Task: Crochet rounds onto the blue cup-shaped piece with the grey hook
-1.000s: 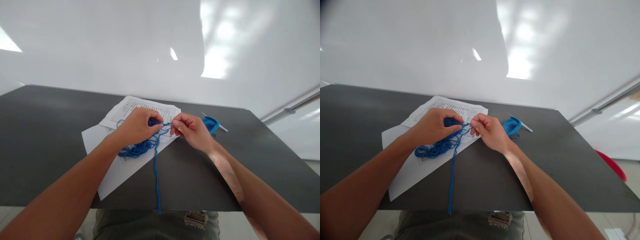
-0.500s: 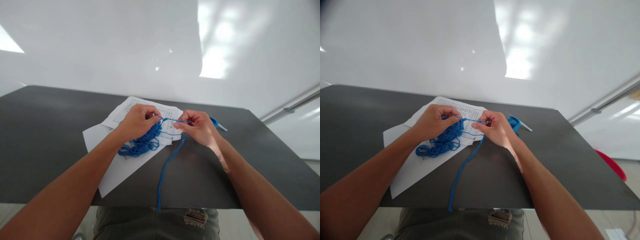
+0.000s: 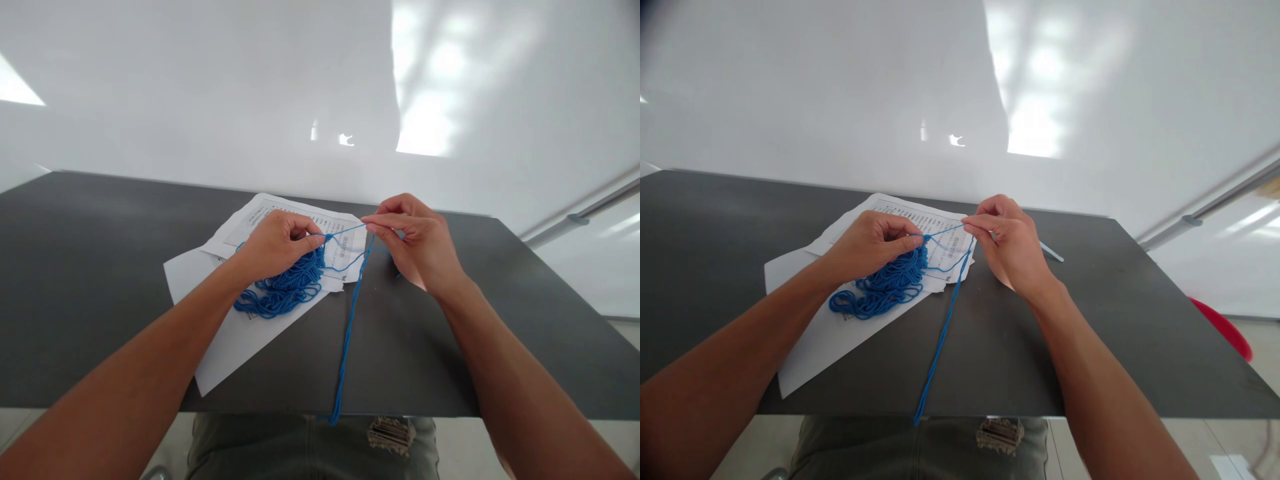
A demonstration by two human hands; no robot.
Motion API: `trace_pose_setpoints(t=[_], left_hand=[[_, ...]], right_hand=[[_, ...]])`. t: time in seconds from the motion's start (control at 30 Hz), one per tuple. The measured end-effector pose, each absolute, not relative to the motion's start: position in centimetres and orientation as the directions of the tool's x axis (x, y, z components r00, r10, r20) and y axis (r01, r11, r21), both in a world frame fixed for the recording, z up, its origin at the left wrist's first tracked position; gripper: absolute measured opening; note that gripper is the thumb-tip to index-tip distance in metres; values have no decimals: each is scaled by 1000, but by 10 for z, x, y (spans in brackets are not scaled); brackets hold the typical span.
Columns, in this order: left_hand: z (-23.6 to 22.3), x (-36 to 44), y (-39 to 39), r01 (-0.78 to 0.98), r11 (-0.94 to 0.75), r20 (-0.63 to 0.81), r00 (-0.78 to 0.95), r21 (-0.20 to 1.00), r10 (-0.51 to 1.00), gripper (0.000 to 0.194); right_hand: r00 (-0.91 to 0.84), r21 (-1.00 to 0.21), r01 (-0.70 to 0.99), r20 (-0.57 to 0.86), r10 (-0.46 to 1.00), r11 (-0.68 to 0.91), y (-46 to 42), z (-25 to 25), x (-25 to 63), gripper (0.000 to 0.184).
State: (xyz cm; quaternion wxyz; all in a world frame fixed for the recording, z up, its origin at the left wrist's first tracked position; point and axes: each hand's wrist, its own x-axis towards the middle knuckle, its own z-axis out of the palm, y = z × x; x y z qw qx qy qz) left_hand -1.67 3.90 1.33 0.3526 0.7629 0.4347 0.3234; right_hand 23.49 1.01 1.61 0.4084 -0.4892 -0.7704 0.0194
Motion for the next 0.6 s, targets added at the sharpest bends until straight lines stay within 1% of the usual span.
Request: trace_pose_setpoints(t=[0.07, 0.1, 0.13, 0.17, 0.2, 0.23, 0.27, 0.3, 0.33, 0.37, 0.4, 0.47, 0.53, 0.57, 0.6], left_hand=[[13, -17, 40, 453, -361, 176, 400, 815, 899, 27], [12, -17, 41, 466, -358, 175, 392, 809, 903, 28], [10, -17, 42, 480, -358, 176, 383, 801, 907, 29], [9, -18, 43, 497, -361, 179, 377, 789, 909, 30], [7, -18, 45, 516, -368, 184, 373, 774, 910, 30], [6, -19, 47, 535, -378, 193, 369, 756, 909, 30], [4, -19, 49, 553, -388, 204, 366, 737, 908, 29], [2, -20, 51, 569, -396, 211, 364, 721, 907, 29], [1, -20, 52, 582, -400, 215, 362, 708, 907, 28], [-1, -21, 54, 593, -401, 214, 362, 698, 907, 28], [-2, -21, 55, 601, -402, 212, 363, 690, 907, 28], [-3, -22, 57, 613, -409, 209, 372, 677, 904, 28], [-3, -23, 58, 602, -409, 225, 359, 686, 906, 25], [-2, -24, 58, 583, -393, 228, 337, 711, 914, 24], [-1, -24, 58, 543, -354, 220, 297, 762, 929, 22]], right_hand=[[-172, -411, 765, 611, 773, 495, 8, 19, 235, 21], [-143, -445, 761, 594, 792, 472, 8, 21, 235, 20], [-94, -516, 735, 564, 820, 439, 8, 23, 234, 20], [-31, -619, 675, 520, 854, 401, 8, 25, 234, 20], [29, -739, 572, 453, 891, 356, 9, 28, 235, 23], [72, -854, 426, 362, 929, 300, 9, 33, 236, 27], [80, -937, 261, 262, 962, 233, 8, 38, 239, 33], [51, -980, 114, 170, 984, 163, 7, 45, 243, 38], [0, -995, 10, 98, 995, 98, 5, 54, 248, 42], [-47, -998, -37, 56, 997, 54, 2, 62, 254, 45], [-86, -999, -37, 36, 996, 33, -2, 72, 260, 47], [-115, -999, 18, 37, 993, 39, -9, 90, 274, 48], [-81, -994, 96, 36, 996, 44, -16, 106, 286, 47], [-42, -989, 141, 35, 998, 41, -18, 114, 291, 46], [9, -982, 188, 36, 999, 33, -21, 122, 294, 40]])
